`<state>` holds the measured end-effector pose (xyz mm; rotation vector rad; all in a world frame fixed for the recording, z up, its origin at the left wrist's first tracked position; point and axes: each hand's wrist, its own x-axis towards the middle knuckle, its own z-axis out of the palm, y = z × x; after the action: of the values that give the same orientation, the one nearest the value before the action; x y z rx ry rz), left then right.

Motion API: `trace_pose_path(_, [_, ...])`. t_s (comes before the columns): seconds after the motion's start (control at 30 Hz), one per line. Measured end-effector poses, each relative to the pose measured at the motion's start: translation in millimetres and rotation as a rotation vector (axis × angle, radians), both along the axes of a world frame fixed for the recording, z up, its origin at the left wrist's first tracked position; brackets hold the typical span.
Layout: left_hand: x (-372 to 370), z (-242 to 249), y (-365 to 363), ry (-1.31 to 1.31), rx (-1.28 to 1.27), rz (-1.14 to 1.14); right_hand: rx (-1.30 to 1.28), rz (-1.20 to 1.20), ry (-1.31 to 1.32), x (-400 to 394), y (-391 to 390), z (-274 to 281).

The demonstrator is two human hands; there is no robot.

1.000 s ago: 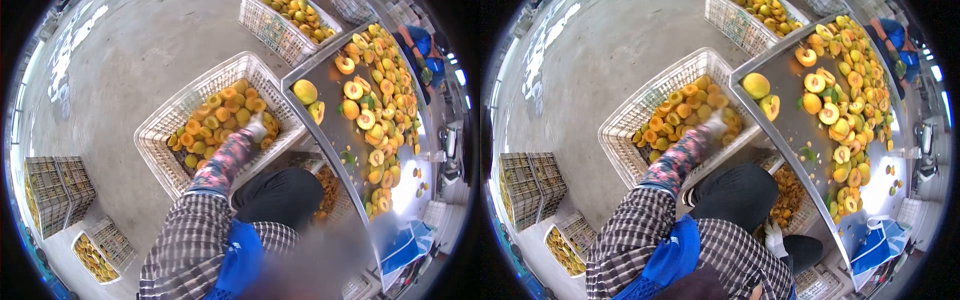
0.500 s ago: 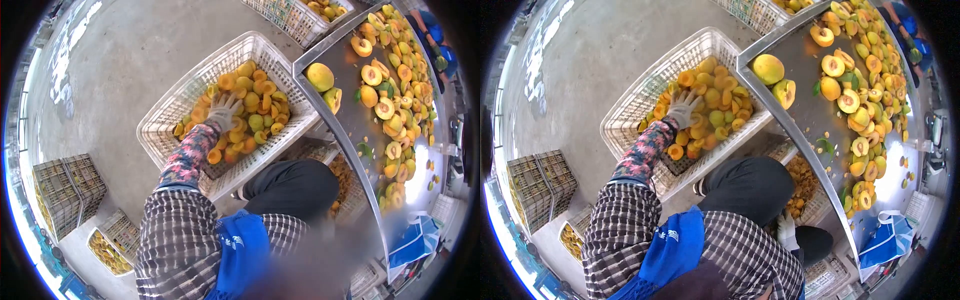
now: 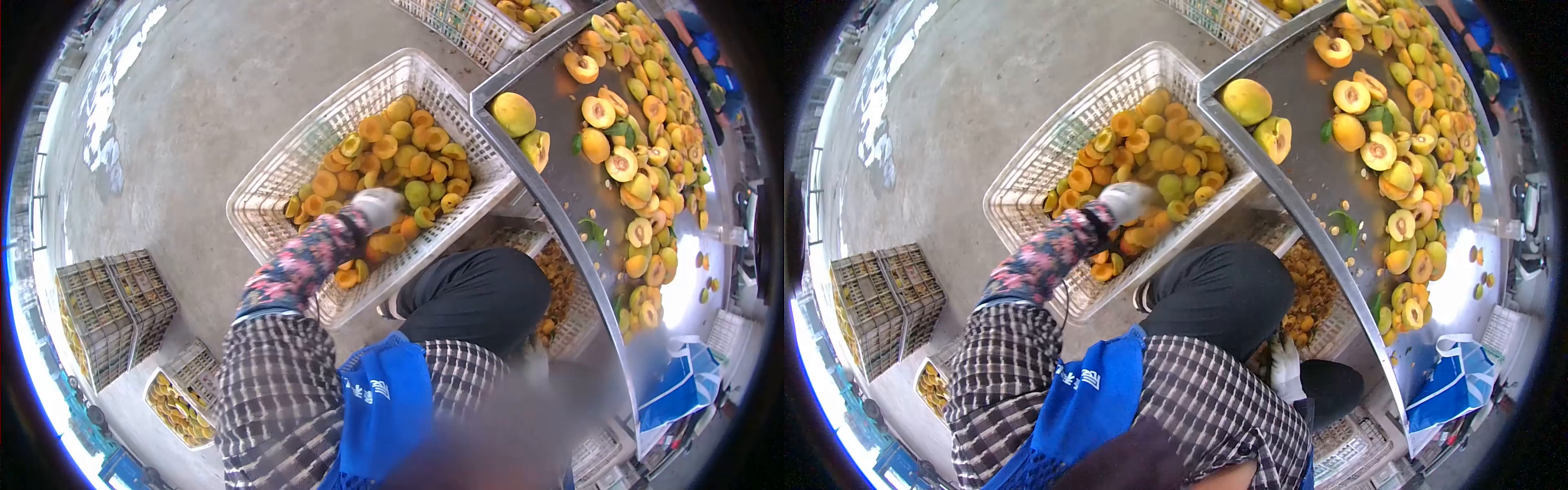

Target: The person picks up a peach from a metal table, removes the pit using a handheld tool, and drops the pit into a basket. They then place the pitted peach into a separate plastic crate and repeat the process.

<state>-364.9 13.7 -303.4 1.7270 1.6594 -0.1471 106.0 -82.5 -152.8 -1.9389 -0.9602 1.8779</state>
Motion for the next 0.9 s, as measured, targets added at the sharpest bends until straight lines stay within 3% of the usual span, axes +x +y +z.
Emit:
trace_pose_path(0.03, [14,0,11,-0.081,0.122,-0.018,0.056,0.031,-0.021,3,-2,-6])
trace_pose_path(0.13, [55,-17,26,-0.201,0.135,-0.083,0.326,0.227,-0.212,6,-9,-19])
trace_pose_path(0.2, [64,-10,35,-0.236,0.067,-0.028,0.272,0.295,-0.234,11,-3,-8])
trace_pose_path(0.27, [64,-21,34,-0.306,0.138,0.314,0.235,0.310,-0.264,12,-4,-3])
trace_pose_path(0.33, [55,-13,41,-0.294,0.186,0.632,0.002,-0.055,-0.050,-7,-6,7])
trace_pose_path(0.37, [46,-17,45,-0.280,0.264,0.684,-0.116,-0.239,0.057,-16,-6,11])
trace_pose_path(0.4, [36,-25,46,-0.269,0.339,0.738,0.022,0.063,-0.146,-9,0,8])
trace_pose_path(0.43, [26,-30,48,-0.261,0.415,0.793,0.042,0.104,-0.160,-5,1,4])
trace_pose_path(0.5, [-2,-23,55,0.003,0.587,0.652,0.087,0.185,-0.192,2,1,-3])
trace_pose_path(0.6, [-34,-39,68,0.334,0.712,0.966,0.002,-0.188,0.002,-21,1,8])
trace_pose_path(0.7, [-27,-51,59,0.396,0.443,0.698,0.100,0.316,-0.308,1,5,5])
trace_pose_path(0.8, [-24,-45,54,0.351,0.343,0.589,-0.109,0.038,-0.165,-21,10,22])
trace_pose_path(0.9, [-32,-37,47,0.290,0.285,0.525,-0.092,0.120,-0.134,-8,9,16])
